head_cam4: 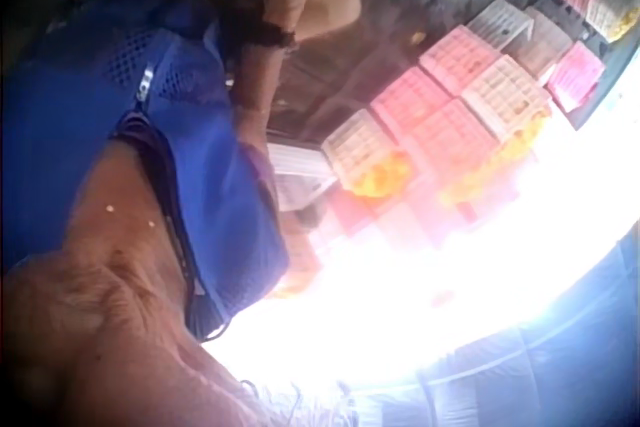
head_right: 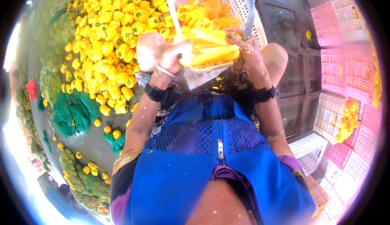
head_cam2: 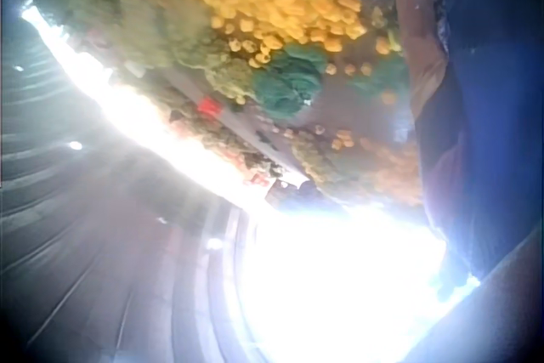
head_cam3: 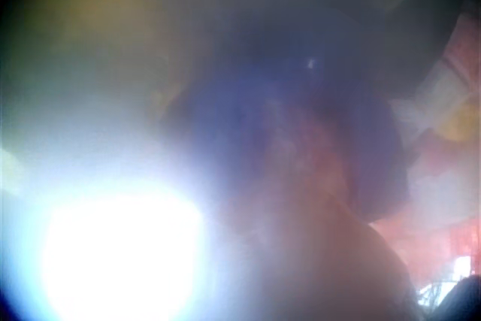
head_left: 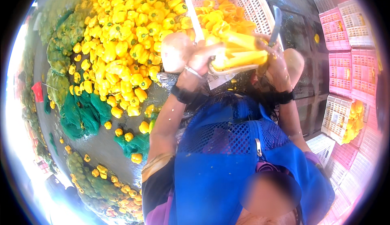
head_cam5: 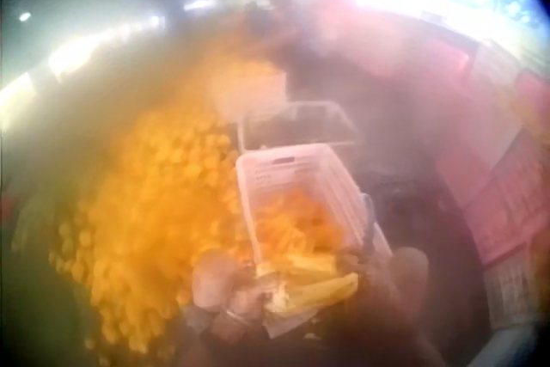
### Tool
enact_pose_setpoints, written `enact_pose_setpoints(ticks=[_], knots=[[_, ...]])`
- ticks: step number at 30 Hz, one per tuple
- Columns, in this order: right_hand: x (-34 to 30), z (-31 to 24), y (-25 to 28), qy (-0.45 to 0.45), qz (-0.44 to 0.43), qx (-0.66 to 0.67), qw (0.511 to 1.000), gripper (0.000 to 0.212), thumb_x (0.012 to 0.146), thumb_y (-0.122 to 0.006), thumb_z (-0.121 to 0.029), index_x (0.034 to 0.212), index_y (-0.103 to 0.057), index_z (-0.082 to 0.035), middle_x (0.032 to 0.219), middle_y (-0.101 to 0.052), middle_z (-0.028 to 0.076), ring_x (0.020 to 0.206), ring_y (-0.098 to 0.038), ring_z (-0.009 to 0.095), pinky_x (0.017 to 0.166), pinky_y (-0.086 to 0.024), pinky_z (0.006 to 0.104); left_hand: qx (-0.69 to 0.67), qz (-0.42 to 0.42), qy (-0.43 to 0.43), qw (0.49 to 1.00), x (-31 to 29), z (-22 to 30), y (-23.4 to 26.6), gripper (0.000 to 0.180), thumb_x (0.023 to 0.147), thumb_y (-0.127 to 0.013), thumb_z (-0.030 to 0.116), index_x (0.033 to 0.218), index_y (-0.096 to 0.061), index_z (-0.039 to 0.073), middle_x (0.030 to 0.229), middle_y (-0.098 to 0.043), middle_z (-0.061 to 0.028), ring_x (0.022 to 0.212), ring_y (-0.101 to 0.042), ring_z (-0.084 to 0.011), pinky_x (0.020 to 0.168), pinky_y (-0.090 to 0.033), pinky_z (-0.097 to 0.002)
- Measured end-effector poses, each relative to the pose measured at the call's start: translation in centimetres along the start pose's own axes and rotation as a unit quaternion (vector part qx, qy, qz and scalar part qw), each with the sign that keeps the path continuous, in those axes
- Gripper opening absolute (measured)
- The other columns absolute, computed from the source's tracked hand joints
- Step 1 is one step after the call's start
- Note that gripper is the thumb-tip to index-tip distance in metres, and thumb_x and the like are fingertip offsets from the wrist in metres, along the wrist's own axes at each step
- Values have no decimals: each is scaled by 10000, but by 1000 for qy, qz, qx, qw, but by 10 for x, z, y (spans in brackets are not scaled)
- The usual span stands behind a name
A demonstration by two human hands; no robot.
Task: The person cleans yellow peppers by cutting off the tops and removing the internal seeds with a knife, then places the resulting pieces into a white plastic basket.
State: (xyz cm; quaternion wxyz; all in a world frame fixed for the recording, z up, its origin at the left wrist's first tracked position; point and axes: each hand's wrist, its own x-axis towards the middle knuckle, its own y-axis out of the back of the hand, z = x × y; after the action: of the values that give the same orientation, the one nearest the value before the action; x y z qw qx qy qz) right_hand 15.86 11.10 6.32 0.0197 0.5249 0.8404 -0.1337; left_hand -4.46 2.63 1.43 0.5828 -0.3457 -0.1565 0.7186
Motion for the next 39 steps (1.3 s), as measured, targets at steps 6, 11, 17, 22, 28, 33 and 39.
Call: enact_pose_setpoints(ticks=[6,11,17,22,28,33,39], knots=[[8,12,10,-96,52,67,992,286,845,-693,-236,958,-633,19,618,-590,10,424,-486,72,391,-361,179,-70,57,-43,995,0,4,-13,245,785,-726,71,1001,-616,33,817,-652,-23,669,-602,-94,496,-448,-212],[4,9,-5,-60,112,53,990,250,855,-675,-246,916,-634,-6,584,-563,14,399,-464,79,371,-362,189,17,186,-172,967,7,1,-24,210,763,-769,128,925,-684,24,770,-660,-19,635,-565,-53,518,-429,-201],[33,53,25,-110,155,102,976,232,891,-635,-261,932,-606,-34,608,-544,14,427,-438,64,386,-367,189,506,240,-273,782,18,107,-71,349,782,-742,360,851,-714,19,609,-653,-46,528,-571,-107,505,-464,-271],[35,48,20,-132,134,107,976,292,901,-628,-301,999,-557,-35,777,-670,124,447,-441,51,393,-369,177,518,2,-410,751,176,202,-83,403,758,-731,305,1056,-644,47,919,-692,-142,874,-656,-213,797,-506,-350],[23,41,2,-128,138,89,978,348,898,-603,-188,1160,-529,29,738,-641,89,470,-446,50,407,-377,180,768,162,-226,577,136,235,57,469,729,-683,537,717,-658,69,625,-612,-72,632,-602,-182,647,-494,-303],[35,62,10,-147,105,3,984,332,882,-545,-90,1188,-535,38,733,-636,98,445,-442,57,392,-374,179,770,272,-57,574,72,162,209,522,738,-607,530,815,-689,20,869,-682,-191,806,-660,-336,746,-521,-420],[49,75,-2,-170,91,-45,980,315,883,-533,-87,1174,-546,35,756,-641,112,421,-448,60,384,-372,180,721,326,55,609,75,58,258,539,679,-728,375,1093,-630,45,1073,-652,-152,1013,-616,-282,862,-487,-391]])
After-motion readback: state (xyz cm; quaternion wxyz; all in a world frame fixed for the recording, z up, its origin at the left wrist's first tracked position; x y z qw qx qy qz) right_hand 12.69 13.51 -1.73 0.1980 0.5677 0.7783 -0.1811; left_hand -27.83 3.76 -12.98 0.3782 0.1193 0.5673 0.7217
